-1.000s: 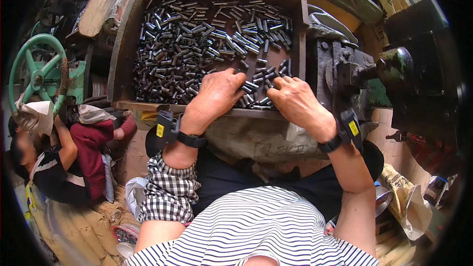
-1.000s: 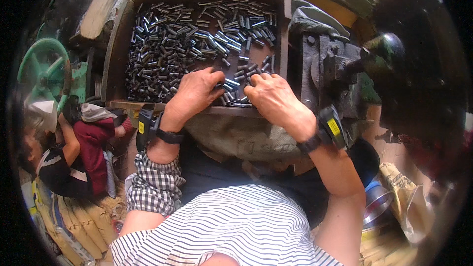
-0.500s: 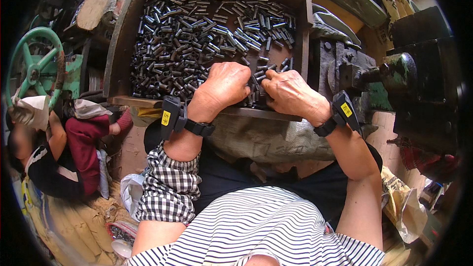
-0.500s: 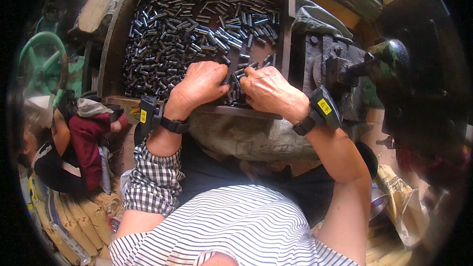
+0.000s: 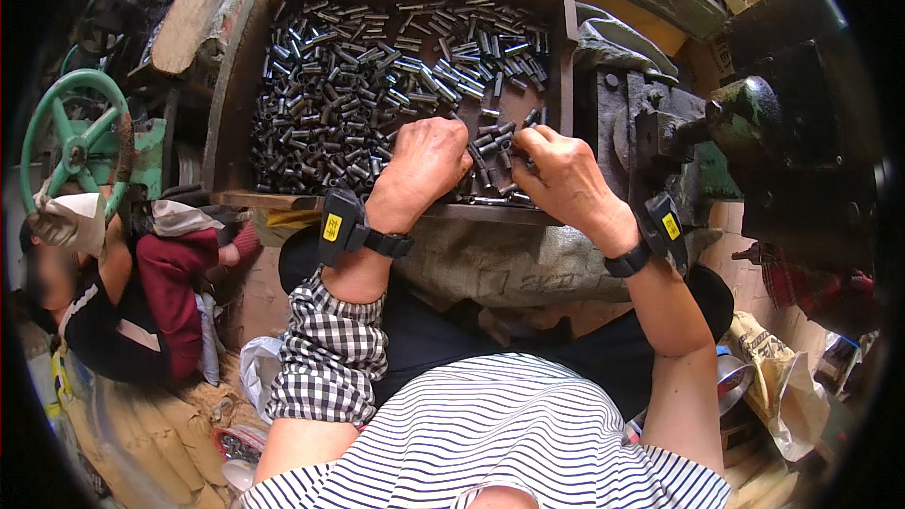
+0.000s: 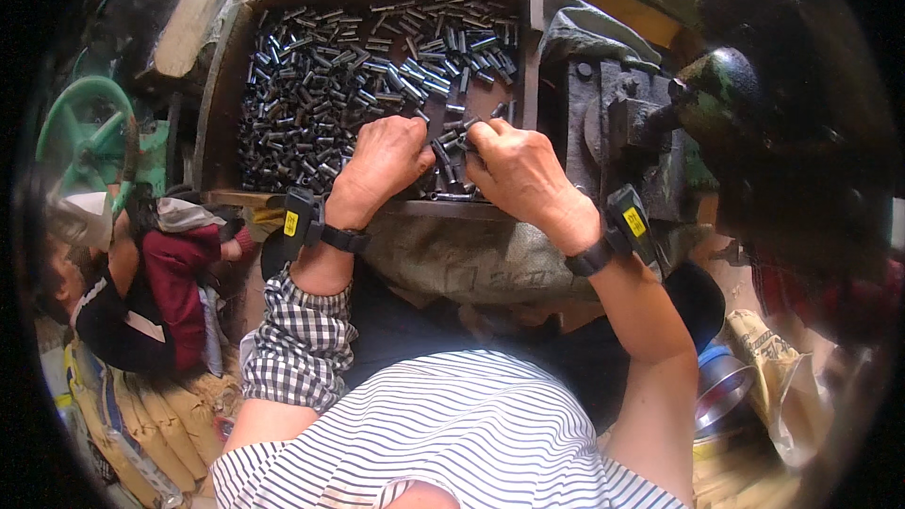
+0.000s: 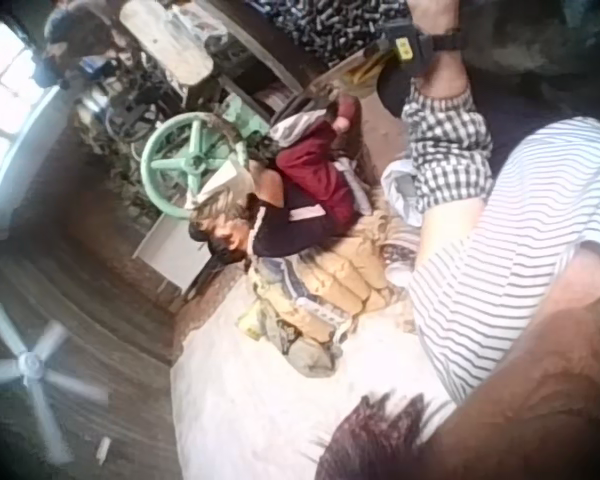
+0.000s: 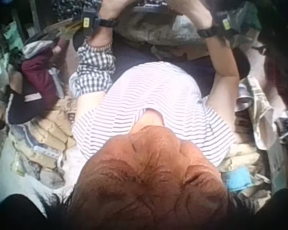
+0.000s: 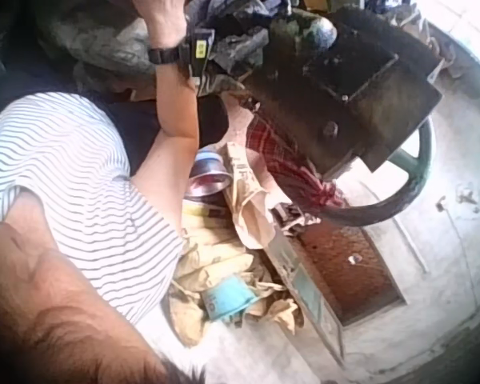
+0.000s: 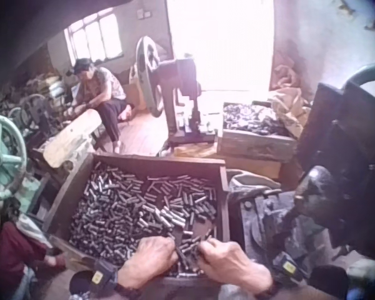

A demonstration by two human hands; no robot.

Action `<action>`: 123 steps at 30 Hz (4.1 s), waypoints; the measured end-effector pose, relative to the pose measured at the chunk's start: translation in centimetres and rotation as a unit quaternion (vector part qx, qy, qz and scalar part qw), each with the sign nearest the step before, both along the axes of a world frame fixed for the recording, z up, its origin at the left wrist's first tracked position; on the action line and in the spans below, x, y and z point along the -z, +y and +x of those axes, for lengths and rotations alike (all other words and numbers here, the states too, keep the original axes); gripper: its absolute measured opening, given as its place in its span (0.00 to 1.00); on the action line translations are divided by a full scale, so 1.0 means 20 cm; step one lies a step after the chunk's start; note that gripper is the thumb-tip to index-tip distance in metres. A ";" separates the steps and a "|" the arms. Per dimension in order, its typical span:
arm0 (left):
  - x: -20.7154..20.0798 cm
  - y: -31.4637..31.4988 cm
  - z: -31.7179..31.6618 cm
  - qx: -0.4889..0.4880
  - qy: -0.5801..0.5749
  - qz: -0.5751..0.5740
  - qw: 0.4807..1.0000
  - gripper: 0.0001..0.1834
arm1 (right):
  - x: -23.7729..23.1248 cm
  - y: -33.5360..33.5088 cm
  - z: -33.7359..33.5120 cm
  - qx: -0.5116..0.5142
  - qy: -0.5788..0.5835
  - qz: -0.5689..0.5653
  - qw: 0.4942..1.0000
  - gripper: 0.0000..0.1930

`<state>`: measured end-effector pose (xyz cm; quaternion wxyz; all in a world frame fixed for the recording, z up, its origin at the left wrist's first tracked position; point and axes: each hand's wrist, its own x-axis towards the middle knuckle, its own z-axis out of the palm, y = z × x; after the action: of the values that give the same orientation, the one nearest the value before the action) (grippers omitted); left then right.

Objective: Inserting small metal cylindrical parts into a mechanical press or fixture for processing.

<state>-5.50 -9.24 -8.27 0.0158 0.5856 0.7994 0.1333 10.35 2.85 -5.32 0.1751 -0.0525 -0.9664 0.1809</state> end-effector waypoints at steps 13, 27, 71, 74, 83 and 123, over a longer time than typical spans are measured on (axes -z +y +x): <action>-0.08 -0.38 0.22 0.028 -0.746 0.186 0.639 0.10 | -0.09 -0.39 0.27 0.098 0.077 -0.559 0.820 0.07; 0.02 -0.66 0.39 0.039 -0.796 0.229 0.559 0.11 | 0.01 -0.72 0.34 0.098 0.148 -0.622 0.763 0.07; 0.04 -0.11 -0.07 -0.053 -0.071 -0.010 0.996 0.14 | 0.13 -0.22 -0.25 0.113 -0.144 0.197 0.963 0.06; 0.05 -0.09 -0.07 -0.047 -0.083 -0.008 0.995 0.13 | 0.17 -0.17 -0.21 0.097 -0.115 0.181 0.972 0.08; -0.02 -0.13 0.06 -0.037 -0.549 0.153 0.821 0.07 | 0.05 -0.14 0.04 0.104 0.093 -0.511 0.848 0.04; -0.01 -0.36 0.55 0.009 -0.763 0.282 0.582 0.09 | 0.04 -0.43 0.36 0.123 0.154 -0.686 0.700 0.10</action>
<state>5.47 -16.37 -8.17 0.4550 0.2507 0.4099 0.7497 17.46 -5.68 -6.08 0.2571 -0.2477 -0.5190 0.7766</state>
